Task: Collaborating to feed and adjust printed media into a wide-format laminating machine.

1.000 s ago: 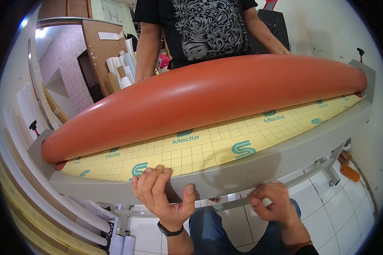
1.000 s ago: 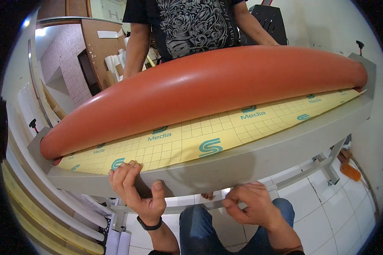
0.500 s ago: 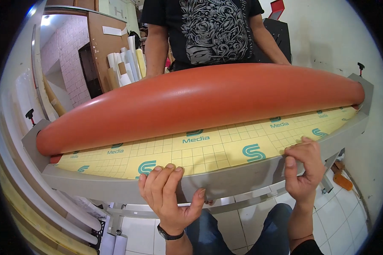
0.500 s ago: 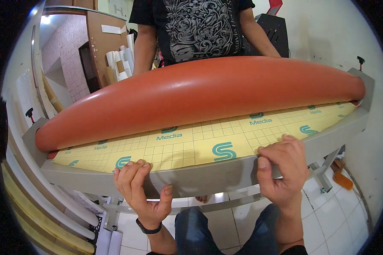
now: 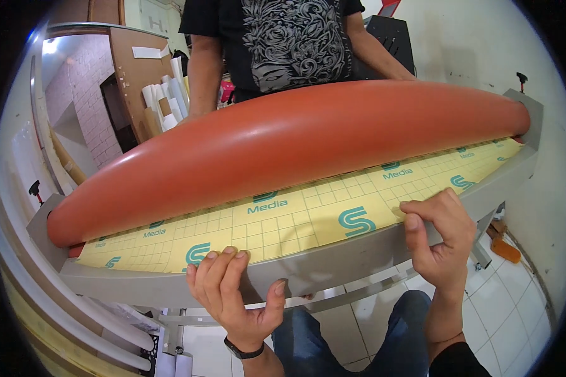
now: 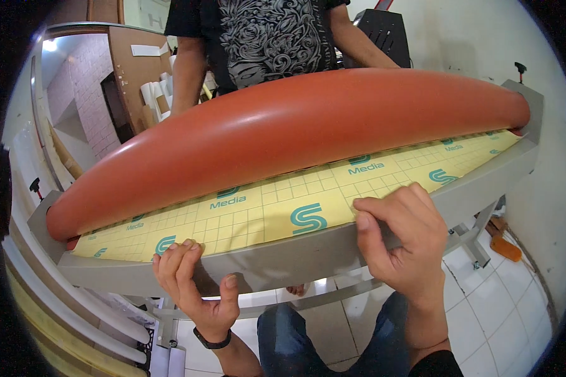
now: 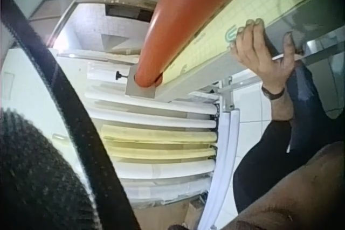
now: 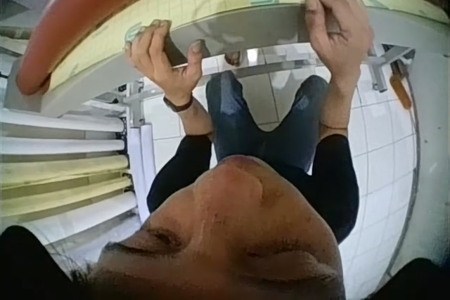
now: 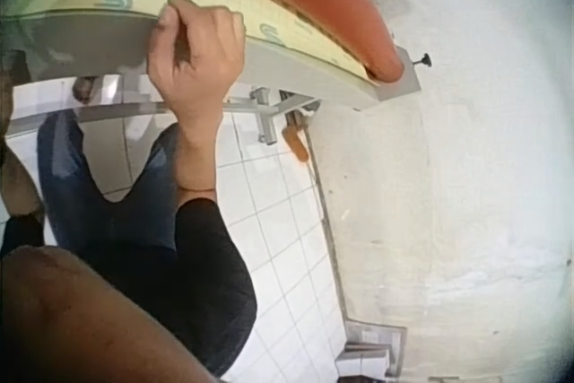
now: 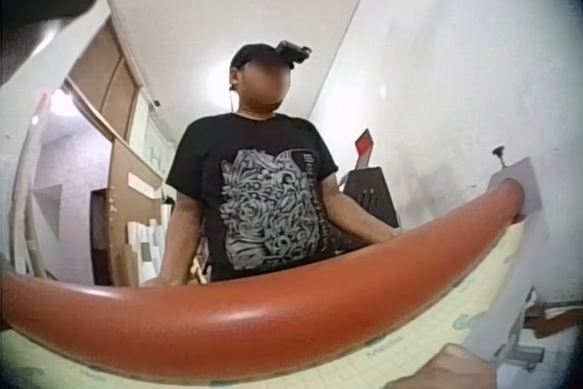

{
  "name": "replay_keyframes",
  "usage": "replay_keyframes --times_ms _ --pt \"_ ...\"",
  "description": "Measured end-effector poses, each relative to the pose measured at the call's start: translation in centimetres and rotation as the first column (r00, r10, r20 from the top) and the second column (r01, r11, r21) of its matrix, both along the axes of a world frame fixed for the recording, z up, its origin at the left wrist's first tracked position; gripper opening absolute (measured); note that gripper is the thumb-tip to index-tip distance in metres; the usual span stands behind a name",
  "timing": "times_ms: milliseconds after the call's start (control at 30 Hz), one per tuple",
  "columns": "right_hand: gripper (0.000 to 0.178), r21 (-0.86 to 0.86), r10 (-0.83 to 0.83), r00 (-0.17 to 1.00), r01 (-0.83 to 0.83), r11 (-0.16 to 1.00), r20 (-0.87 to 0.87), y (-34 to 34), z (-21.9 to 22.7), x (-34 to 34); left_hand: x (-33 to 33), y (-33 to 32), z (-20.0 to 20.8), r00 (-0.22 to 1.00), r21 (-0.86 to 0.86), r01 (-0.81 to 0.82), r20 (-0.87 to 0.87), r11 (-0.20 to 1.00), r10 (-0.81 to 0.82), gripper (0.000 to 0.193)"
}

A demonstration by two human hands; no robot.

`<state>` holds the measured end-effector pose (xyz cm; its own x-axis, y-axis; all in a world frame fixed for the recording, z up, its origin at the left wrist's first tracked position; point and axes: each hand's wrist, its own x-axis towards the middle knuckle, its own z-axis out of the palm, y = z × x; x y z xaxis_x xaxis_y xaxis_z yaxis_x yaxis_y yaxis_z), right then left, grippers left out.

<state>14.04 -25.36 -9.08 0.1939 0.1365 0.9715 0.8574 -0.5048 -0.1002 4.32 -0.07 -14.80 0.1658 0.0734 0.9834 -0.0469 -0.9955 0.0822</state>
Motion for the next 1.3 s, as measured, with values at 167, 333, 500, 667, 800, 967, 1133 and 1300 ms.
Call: replay_keyframes --times_ms 167,333,500,667,800,967,1133,1300 --pt "0.013 -0.050 0.070 0.984 -0.079 0.996 -0.163 0.4 2.3 0.0 0.0 -0.1 0.0 1.000 -0.004 0.001 0.002 1.000 -0.001 0.052" --pt "0.024 -0.118 0.068 0.974 -0.095 0.988 -0.217 0.3 3.4 0.7 0.2 -0.2 -0.1 1.000 -0.015 0.006 0.016 1.000 -0.006 0.051" --pt "0.029 -0.187 0.041 0.977 -0.081 0.979 -0.208 0.4 3.7 0.9 0.2 -0.2 -0.1 1.000 -0.019 -0.009 0.007 1.000 0.010 0.051" --pt "0.027 -0.166 0.016 0.977 -0.053 0.985 -0.213 0.3 3.8 0.9 0.4 -0.6 0.0 1.000 -0.013 -0.007 0.003 1.000 0.007 0.052" --pt "0.021 -0.208 -0.012 0.972 -0.038 0.977 -0.233 0.1 4.0 1.6 0.5 -0.8 -0.1 1.000 -0.004 -0.007 0.010 1.000 0.007 0.052" --pt "0.016 -0.262 0.021 0.964 -0.093 0.961 -0.263 -0.4 4.4 2.1 0.7 -1.4 0.1 1.000 -0.010 -0.002 0.017 1.000 0.002 0.051" --pt "0.011 -0.261 0.013 0.948 -0.101 0.960 -0.317 0.4 4.4 2.2 0.6 -1.0 0.0 1.000 -0.009 -0.011 0.028 1.000 0.012 0.050" --pt "0.008 -0.251 0.004 0.967 -0.070 0.965 -0.255 0.7 4.9 2.6 0.9 -0.6 0.0 0.998 0.002 -0.011 0.061 1.000 0.011 0.047"
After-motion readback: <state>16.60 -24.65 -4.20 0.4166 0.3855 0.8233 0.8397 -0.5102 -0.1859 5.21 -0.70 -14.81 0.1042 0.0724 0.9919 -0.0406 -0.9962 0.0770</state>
